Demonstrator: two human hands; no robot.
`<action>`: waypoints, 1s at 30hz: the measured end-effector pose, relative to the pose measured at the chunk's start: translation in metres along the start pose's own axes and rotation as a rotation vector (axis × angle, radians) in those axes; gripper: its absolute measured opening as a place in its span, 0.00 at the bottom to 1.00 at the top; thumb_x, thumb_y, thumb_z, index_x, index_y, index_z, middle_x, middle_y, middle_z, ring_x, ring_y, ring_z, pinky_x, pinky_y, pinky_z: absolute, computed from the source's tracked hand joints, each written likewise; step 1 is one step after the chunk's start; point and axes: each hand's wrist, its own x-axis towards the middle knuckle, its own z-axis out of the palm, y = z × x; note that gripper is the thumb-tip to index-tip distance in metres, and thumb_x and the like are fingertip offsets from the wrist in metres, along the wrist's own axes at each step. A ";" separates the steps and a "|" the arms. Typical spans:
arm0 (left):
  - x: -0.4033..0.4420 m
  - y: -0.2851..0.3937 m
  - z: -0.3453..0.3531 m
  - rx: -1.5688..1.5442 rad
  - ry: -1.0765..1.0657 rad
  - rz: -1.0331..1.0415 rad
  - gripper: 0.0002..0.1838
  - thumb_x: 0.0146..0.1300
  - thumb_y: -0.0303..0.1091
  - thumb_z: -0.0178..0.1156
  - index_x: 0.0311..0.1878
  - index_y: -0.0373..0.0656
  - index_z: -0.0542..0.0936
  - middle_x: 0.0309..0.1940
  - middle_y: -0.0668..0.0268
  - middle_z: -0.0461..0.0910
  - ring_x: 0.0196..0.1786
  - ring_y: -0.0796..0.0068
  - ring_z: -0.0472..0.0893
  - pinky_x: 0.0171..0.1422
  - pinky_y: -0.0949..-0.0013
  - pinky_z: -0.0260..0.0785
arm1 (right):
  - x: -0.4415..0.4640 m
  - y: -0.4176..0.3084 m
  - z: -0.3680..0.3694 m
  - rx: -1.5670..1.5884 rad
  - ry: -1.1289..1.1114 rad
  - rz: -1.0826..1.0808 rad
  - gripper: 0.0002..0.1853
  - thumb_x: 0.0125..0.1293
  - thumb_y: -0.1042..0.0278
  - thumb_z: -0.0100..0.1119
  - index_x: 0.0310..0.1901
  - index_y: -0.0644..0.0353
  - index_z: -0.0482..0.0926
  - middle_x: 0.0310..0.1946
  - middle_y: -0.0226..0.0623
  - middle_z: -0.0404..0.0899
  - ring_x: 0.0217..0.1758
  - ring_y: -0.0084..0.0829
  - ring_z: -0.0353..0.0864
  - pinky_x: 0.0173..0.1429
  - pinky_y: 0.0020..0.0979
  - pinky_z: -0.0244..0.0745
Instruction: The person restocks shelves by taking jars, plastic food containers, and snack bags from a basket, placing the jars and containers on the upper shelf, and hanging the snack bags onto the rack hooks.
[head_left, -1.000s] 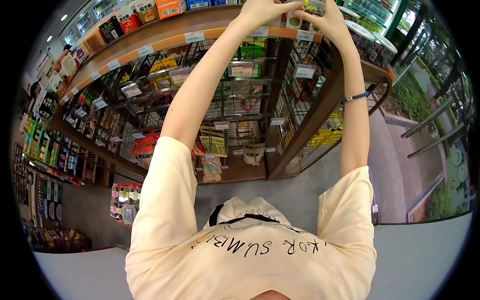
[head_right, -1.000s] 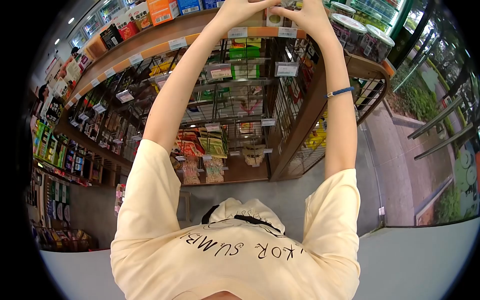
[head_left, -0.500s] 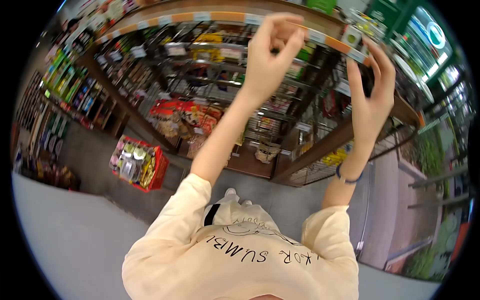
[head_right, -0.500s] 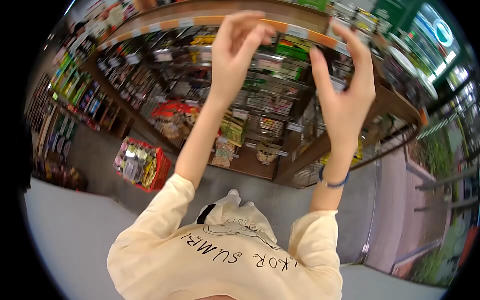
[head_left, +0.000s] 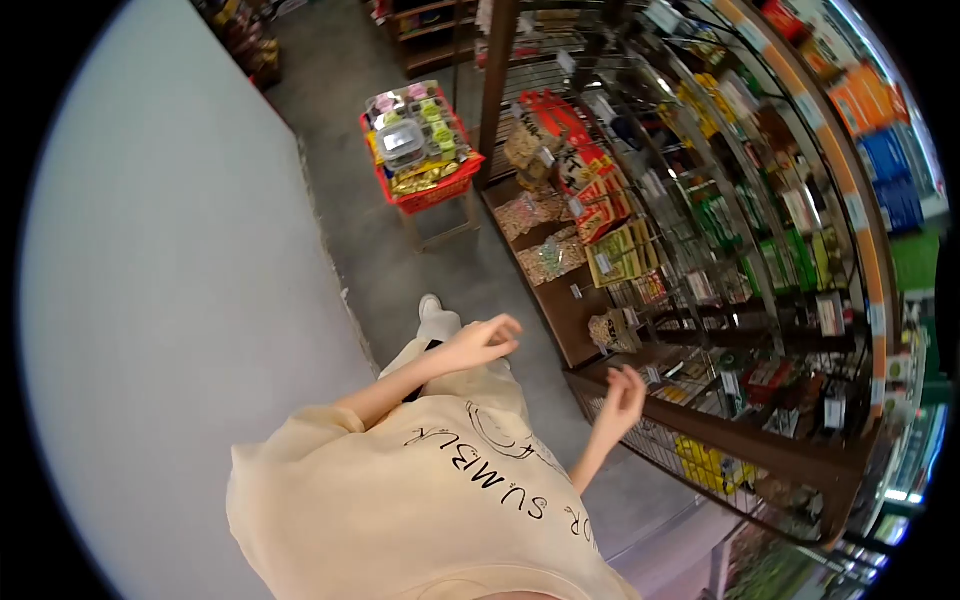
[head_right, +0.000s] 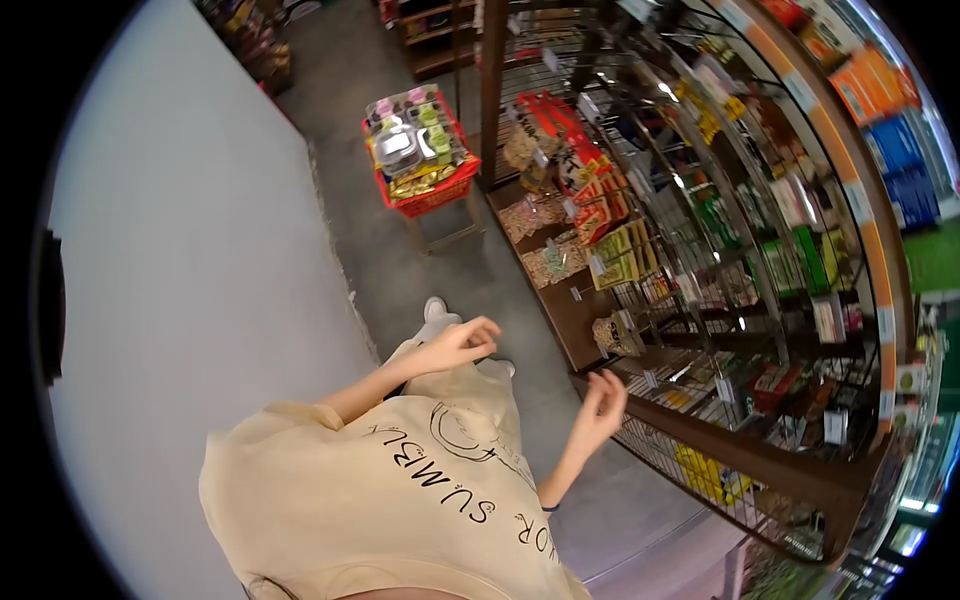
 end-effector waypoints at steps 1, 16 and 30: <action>-0.011 -0.007 -0.009 0.241 -0.084 -0.097 0.15 0.61 0.36 0.54 0.49 0.40 0.70 0.36 0.59 0.79 0.39 0.65 0.79 0.46 0.64 0.70 | -0.009 -0.001 0.012 -0.182 -0.167 0.039 0.15 0.64 0.72 0.52 0.52 0.64 0.71 0.39 0.44 0.79 0.43 0.33 0.79 0.51 0.32 0.71; -0.015 -0.078 -0.149 0.815 -0.039 -0.070 0.20 0.54 0.40 0.59 0.47 0.39 0.72 0.40 0.56 0.77 0.47 0.58 0.75 0.49 0.55 0.65 | 0.004 -0.031 0.253 -0.882 -1.051 -0.171 0.29 0.60 0.55 0.55 0.60 0.61 0.65 0.54 0.54 0.70 0.58 0.50 0.69 0.59 0.40 0.66; -0.058 -0.115 -0.266 0.711 0.244 -0.226 0.21 0.58 0.38 0.55 0.53 0.40 0.71 0.43 0.56 0.77 0.49 0.59 0.75 0.52 0.58 0.64 | 0.009 -0.006 0.375 -0.886 -1.259 -0.004 0.31 0.60 0.53 0.55 0.62 0.61 0.62 0.58 0.54 0.68 0.62 0.47 0.66 0.62 0.37 0.64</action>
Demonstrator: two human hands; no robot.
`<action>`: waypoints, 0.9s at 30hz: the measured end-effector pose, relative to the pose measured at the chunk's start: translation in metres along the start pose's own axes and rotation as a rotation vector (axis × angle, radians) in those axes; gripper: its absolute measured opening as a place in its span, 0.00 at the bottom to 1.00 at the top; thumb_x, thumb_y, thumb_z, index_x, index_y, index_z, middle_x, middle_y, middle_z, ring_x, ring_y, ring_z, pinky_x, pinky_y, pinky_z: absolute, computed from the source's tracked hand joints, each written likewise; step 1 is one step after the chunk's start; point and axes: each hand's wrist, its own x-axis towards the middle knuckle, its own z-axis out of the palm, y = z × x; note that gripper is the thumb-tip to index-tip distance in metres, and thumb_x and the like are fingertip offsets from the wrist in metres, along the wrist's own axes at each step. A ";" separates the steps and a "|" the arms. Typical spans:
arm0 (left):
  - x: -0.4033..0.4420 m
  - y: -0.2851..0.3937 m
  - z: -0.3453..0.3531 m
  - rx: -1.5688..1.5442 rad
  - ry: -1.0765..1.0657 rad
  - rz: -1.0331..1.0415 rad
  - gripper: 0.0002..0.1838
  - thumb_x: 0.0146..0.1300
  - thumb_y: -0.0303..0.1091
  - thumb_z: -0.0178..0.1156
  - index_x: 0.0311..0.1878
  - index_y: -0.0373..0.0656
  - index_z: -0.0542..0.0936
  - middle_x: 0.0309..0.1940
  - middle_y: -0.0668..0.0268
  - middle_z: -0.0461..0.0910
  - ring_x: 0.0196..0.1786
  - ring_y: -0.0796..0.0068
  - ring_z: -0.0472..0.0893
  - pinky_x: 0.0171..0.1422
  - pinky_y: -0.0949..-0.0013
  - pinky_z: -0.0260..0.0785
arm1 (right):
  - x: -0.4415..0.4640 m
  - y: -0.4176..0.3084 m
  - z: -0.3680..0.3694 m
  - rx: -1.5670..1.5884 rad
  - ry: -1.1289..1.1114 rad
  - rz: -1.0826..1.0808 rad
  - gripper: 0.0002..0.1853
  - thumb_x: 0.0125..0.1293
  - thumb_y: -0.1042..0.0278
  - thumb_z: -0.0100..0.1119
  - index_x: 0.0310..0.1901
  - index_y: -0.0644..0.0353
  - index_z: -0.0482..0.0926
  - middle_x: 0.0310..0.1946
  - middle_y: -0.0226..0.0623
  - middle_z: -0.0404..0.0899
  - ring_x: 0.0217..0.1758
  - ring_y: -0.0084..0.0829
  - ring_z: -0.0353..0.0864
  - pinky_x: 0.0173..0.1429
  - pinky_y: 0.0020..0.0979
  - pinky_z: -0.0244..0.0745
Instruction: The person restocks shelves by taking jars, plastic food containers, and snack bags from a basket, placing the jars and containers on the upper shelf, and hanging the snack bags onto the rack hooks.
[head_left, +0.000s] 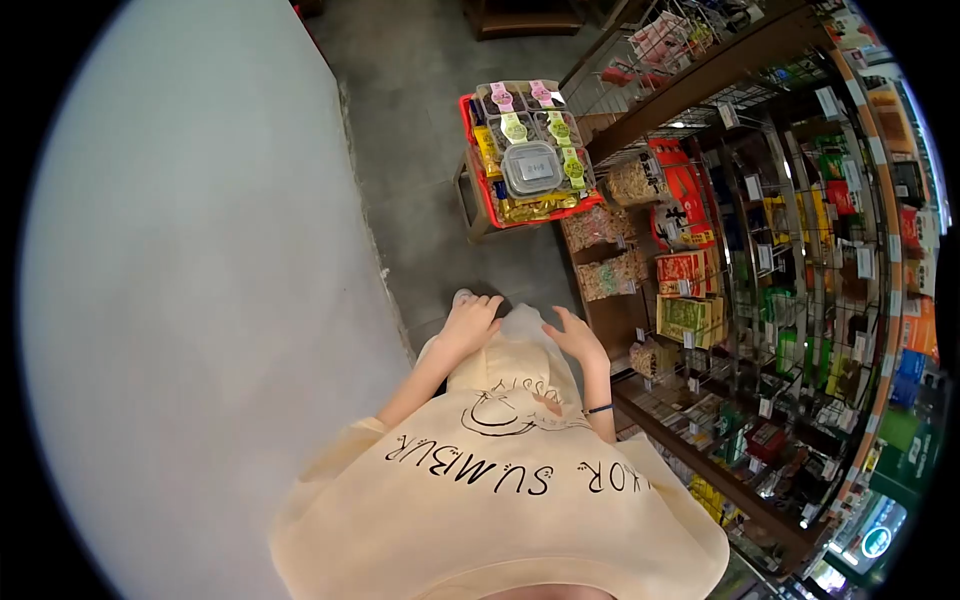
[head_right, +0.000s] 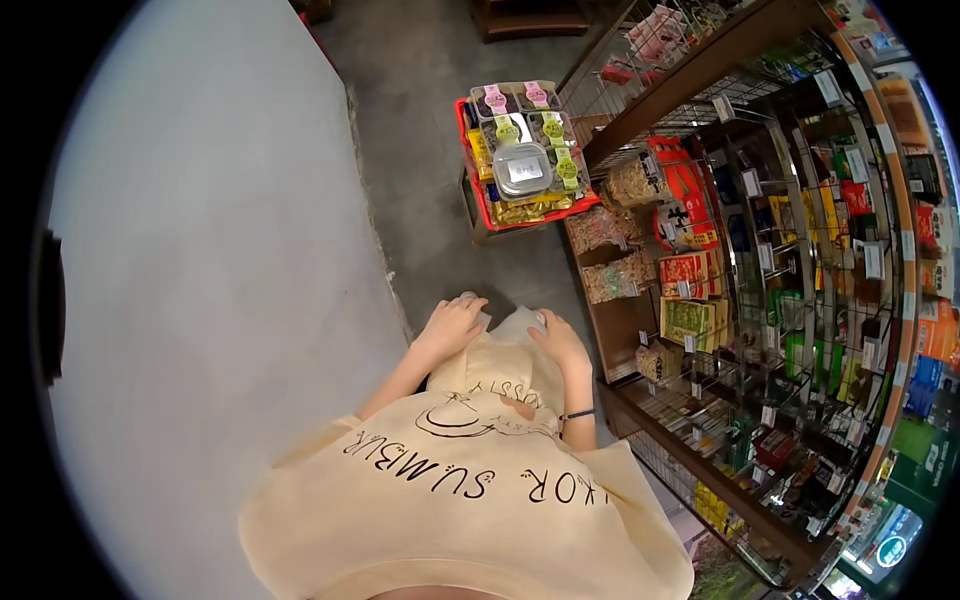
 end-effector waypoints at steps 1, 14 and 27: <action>0.005 0.002 -0.004 -0.064 0.022 0.000 0.20 0.60 0.38 0.53 0.53 0.40 0.71 0.45 0.55 0.76 0.50 0.58 0.74 0.53 0.59 0.63 | 0.003 0.000 -0.001 -0.026 -0.033 0.038 0.32 0.60 0.52 0.55 0.62 0.61 0.63 0.58 0.54 0.68 0.62 0.47 0.67 0.62 0.37 0.64; 0.068 -0.019 -0.022 -0.069 0.222 -0.063 0.21 0.57 0.38 0.56 0.53 0.40 0.71 0.44 0.58 0.77 0.52 0.60 0.73 0.52 0.57 0.65 | 0.100 -0.004 -0.062 -0.025 0.048 -0.028 0.31 0.60 0.54 0.56 0.59 0.65 0.65 0.57 0.54 0.68 0.61 0.47 0.67 0.62 0.37 0.64; 0.237 -0.064 -0.011 -1.224 0.285 -0.693 0.35 0.59 0.43 0.56 0.65 0.37 0.56 0.60 0.58 0.66 0.63 0.65 0.65 0.64 0.65 0.58 | 0.207 -0.039 -0.091 0.201 0.425 -0.325 0.36 0.59 0.65 0.57 0.65 0.68 0.53 0.64 0.54 0.57 0.68 0.49 0.55 0.69 0.39 0.53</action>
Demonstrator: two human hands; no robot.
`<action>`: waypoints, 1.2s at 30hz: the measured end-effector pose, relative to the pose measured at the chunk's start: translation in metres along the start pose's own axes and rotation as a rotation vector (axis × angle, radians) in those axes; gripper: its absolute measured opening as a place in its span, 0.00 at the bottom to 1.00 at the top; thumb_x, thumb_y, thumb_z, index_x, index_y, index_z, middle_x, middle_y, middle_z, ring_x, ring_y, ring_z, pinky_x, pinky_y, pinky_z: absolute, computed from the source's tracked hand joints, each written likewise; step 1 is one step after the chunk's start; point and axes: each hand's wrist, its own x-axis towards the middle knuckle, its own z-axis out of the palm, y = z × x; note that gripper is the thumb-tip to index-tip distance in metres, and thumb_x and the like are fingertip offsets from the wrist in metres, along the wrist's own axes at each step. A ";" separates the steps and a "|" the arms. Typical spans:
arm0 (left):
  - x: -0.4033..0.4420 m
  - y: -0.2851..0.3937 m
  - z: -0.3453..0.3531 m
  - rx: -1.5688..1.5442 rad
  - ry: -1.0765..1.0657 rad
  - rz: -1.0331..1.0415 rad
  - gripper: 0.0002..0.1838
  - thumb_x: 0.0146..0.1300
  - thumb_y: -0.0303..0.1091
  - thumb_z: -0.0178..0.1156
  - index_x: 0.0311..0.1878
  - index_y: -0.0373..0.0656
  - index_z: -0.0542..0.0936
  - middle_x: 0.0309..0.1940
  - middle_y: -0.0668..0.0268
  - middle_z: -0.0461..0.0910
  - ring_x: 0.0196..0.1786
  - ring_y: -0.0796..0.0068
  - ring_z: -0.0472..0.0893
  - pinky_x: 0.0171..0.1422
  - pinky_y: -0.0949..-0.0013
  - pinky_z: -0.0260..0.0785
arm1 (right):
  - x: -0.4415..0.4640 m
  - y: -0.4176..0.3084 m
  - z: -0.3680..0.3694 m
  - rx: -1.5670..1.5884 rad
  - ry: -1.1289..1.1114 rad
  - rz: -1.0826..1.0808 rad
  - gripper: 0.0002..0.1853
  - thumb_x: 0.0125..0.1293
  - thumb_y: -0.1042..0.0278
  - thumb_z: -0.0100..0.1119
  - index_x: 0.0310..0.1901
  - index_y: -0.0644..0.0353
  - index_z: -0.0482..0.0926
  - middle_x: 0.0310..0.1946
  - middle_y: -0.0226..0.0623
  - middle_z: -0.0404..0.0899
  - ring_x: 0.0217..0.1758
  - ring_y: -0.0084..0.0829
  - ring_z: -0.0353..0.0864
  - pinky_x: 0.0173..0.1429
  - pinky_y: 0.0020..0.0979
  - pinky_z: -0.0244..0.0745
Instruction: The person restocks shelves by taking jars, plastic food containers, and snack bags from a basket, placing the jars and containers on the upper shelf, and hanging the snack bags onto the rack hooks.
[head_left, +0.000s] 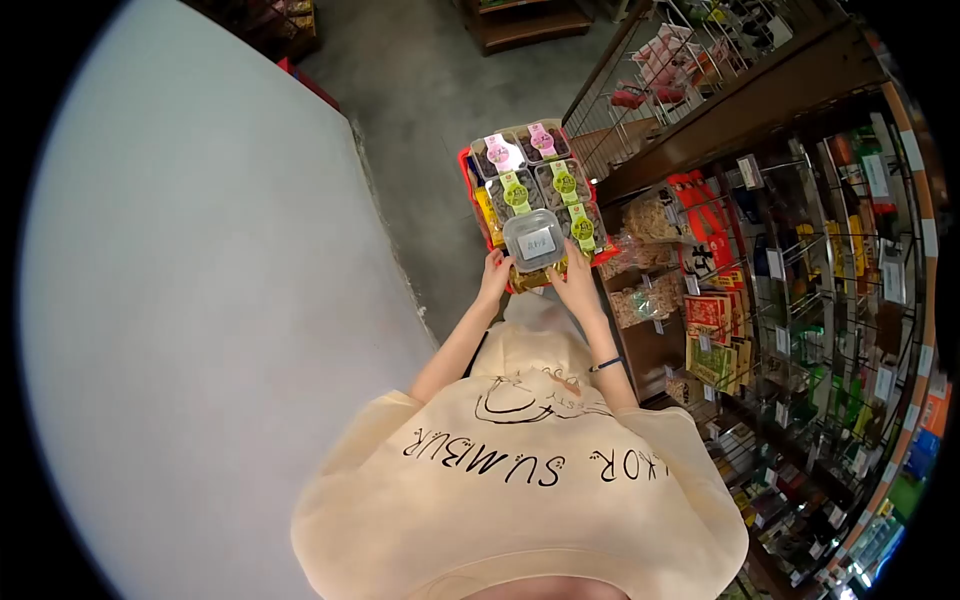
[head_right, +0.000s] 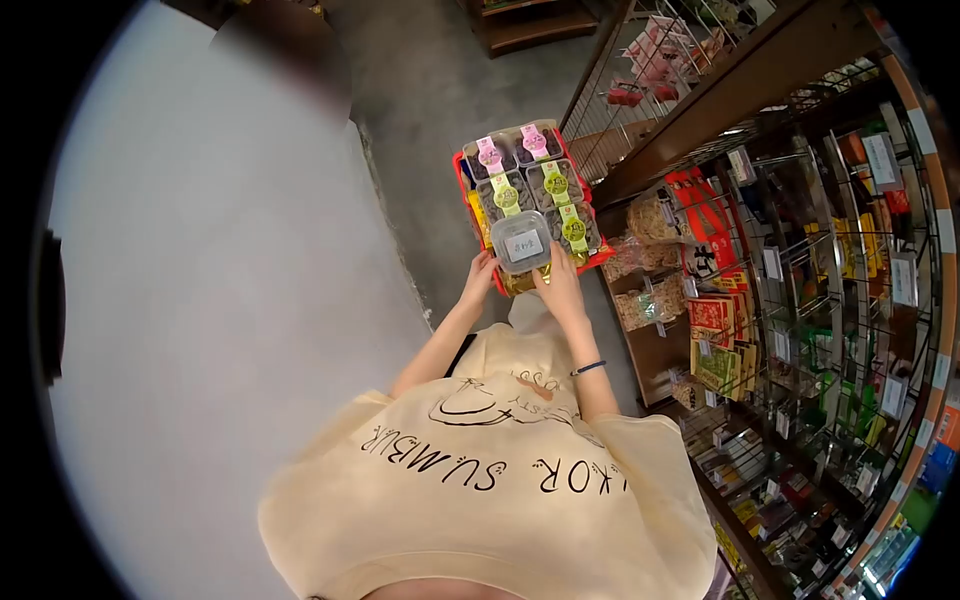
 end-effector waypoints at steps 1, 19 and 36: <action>0.007 0.003 0.004 -0.107 0.091 -0.044 0.36 0.59 0.41 0.56 0.66 0.35 0.54 0.61 0.56 0.64 0.63 0.65 0.64 0.65 0.67 0.56 | 0.005 0.002 0.003 0.018 0.005 0.011 0.36 0.59 0.65 0.57 0.65 0.68 0.53 0.64 0.54 0.57 0.68 0.49 0.55 0.69 0.39 0.53; 0.042 0.006 0.021 -0.027 0.116 -0.251 0.31 0.61 0.54 0.52 0.60 0.45 0.58 0.44 0.66 0.71 0.43 0.76 0.74 0.42 0.71 0.69 | 0.053 0.023 0.041 0.344 0.123 0.232 0.34 0.54 0.64 0.57 0.61 0.72 0.58 0.55 0.57 0.68 0.57 0.54 0.67 0.60 0.42 0.64; 0.014 0.032 -0.002 -0.026 -0.089 -0.129 0.30 0.61 0.51 0.53 0.59 0.41 0.59 0.55 0.60 0.65 0.58 0.68 0.68 0.61 0.63 0.60 | -0.004 -0.036 0.052 0.425 0.377 0.353 0.37 0.53 0.66 0.59 0.62 0.72 0.55 0.58 0.59 0.63 0.62 0.51 0.63 0.64 0.40 0.60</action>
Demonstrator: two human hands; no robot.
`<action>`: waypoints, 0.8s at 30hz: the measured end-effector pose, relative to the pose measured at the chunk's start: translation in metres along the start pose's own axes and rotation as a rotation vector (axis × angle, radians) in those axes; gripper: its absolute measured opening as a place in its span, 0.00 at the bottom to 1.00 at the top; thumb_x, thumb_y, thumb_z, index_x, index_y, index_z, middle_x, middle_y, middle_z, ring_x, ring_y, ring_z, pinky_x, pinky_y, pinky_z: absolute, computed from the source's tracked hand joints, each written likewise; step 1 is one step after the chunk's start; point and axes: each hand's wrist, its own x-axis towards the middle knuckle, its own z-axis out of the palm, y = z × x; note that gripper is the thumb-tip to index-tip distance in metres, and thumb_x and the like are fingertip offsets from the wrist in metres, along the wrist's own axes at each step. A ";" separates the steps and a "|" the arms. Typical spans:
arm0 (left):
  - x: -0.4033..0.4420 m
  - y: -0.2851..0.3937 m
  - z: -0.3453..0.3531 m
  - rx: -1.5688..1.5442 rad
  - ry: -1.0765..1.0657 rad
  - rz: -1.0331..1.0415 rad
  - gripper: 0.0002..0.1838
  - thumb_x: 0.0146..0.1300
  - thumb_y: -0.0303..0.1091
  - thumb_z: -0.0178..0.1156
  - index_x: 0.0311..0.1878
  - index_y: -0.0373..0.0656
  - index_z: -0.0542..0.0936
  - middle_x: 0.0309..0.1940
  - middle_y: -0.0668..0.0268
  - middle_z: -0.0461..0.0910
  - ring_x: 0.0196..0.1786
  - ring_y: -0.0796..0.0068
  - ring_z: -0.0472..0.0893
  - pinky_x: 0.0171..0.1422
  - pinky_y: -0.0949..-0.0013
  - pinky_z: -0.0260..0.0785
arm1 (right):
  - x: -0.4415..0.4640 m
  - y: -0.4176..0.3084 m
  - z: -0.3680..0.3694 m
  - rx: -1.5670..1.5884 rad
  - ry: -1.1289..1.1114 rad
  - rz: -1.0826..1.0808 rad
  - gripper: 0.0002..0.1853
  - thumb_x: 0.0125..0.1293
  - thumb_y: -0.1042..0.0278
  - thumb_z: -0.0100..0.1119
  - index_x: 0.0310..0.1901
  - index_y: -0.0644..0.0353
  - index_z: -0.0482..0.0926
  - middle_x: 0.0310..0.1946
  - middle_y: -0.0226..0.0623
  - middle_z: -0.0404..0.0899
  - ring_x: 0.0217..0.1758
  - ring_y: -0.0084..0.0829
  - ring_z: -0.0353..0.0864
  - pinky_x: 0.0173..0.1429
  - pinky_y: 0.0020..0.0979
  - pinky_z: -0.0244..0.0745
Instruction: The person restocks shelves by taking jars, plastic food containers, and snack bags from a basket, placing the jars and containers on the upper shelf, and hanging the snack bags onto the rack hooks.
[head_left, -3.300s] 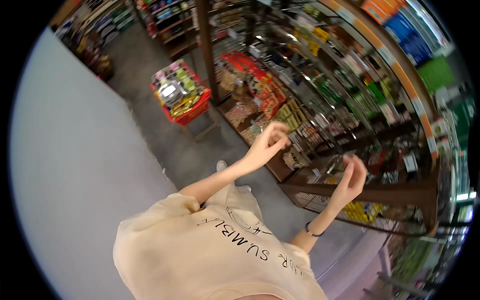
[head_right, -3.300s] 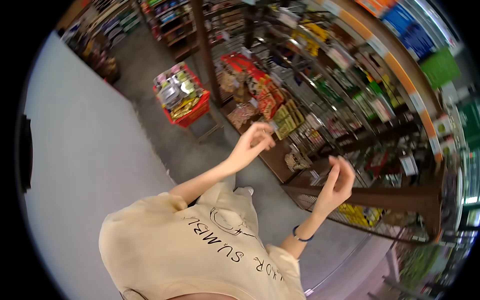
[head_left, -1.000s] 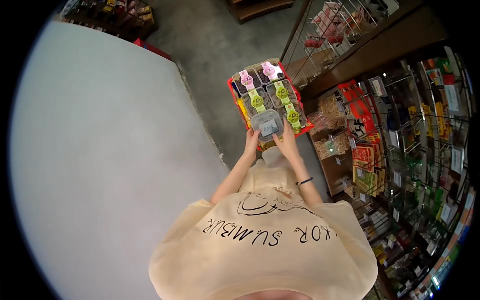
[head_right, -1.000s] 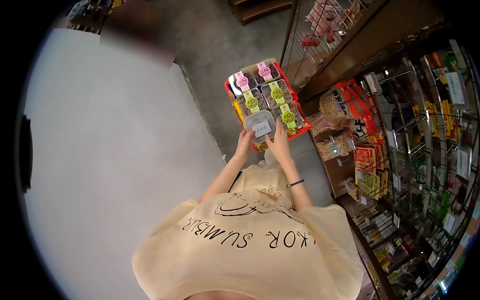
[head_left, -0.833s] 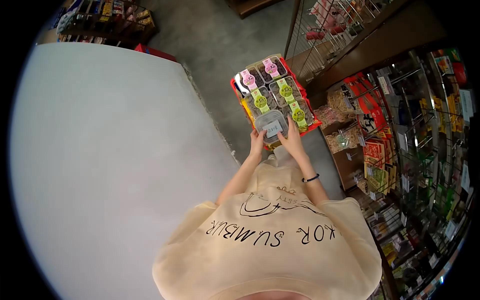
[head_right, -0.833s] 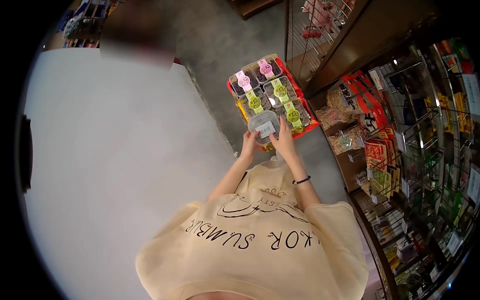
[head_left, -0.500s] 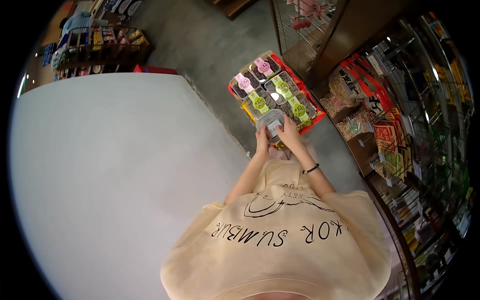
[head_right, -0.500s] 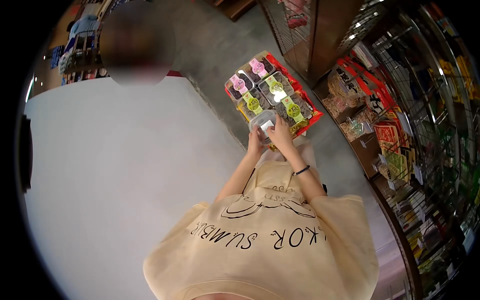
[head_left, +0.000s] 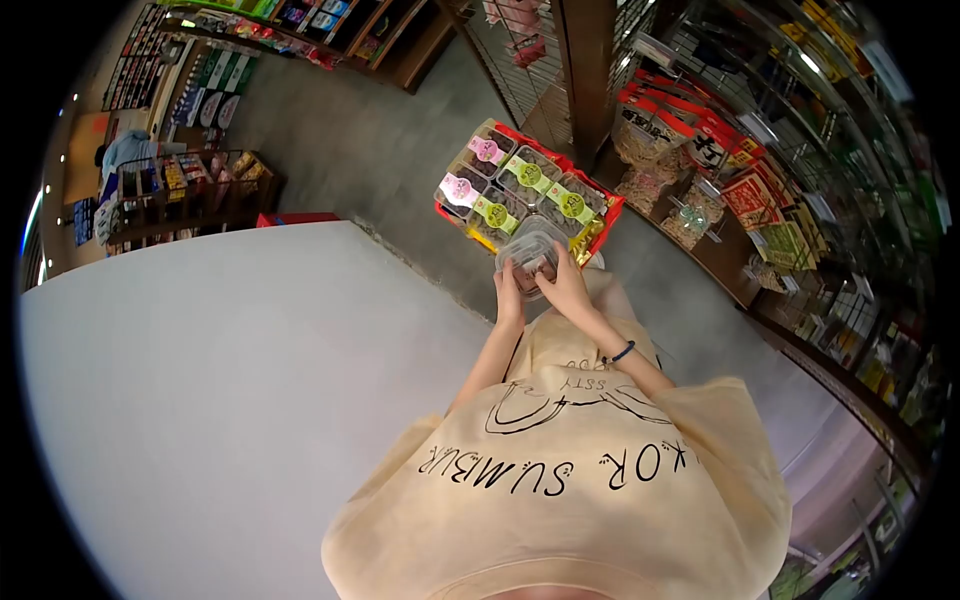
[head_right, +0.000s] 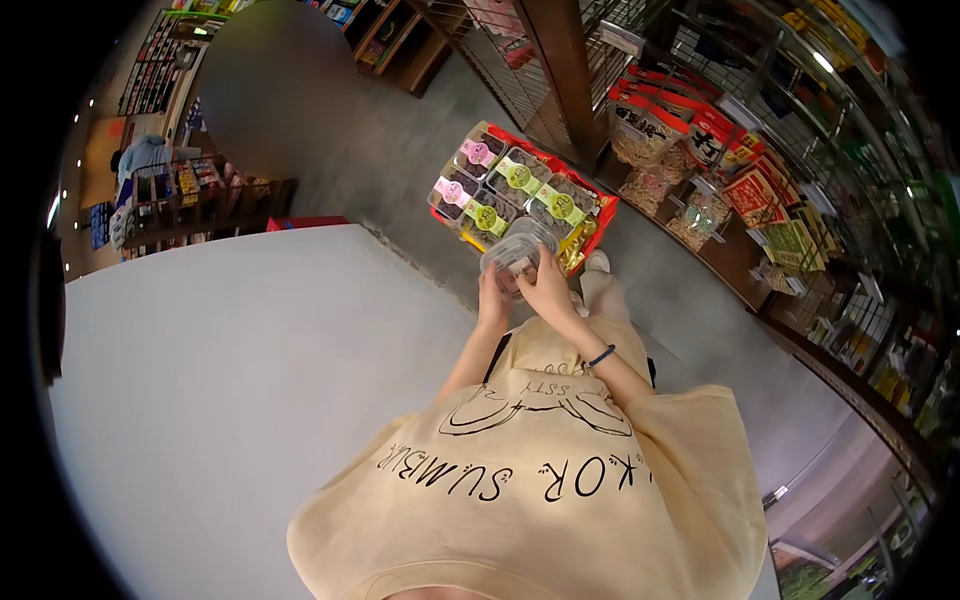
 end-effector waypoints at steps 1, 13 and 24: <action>-0.001 0.000 -0.002 0.082 -0.012 0.027 0.27 0.63 0.49 0.52 0.57 0.42 0.61 0.52 0.62 0.68 0.55 0.70 0.69 0.59 0.65 0.61 | -0.004 0.002 0.000 -0.006 0.018 -0.001 0.37 0.53 0.66 0.59 0.62 0.72 0.55 0.58 0.59 0.63 0.62 0.51 0.63 0.64 0.40 0.60; -0.090 0.020 -0.003 0.140 -0.267 0.416 0.26 0.66 0.33 0.47 0.66 0.39 0.55 0.61 0.60 0.62 0.63 0.71 0.62 0.66 0.70 0.54 | -0.085 -0.043 0.003 0.172 0.373 -0.085 0.37 0.53 0.74 0.58 0.63 0.73 0.52 0.56 0.55 0.65 0.59 0.46 0.67 0.62 0.37 0.62; -0.187 0.062 0.011 0.154 -0.596 0.635 0.32 0.62 0.25 0.50 0.66 0.36 0.49 0.60 0.56 0.59 0.62 0.67 0.62 0.66 0.68 0.52 | -0.157 -0.120 -0.026 0.063 0.643 -0.304 0.43 0.53 0.77 0.56 0.68 0.66 0.42 0.63 0.54 0.54 0.66 0.52 0.53 0.68 0.43 0.51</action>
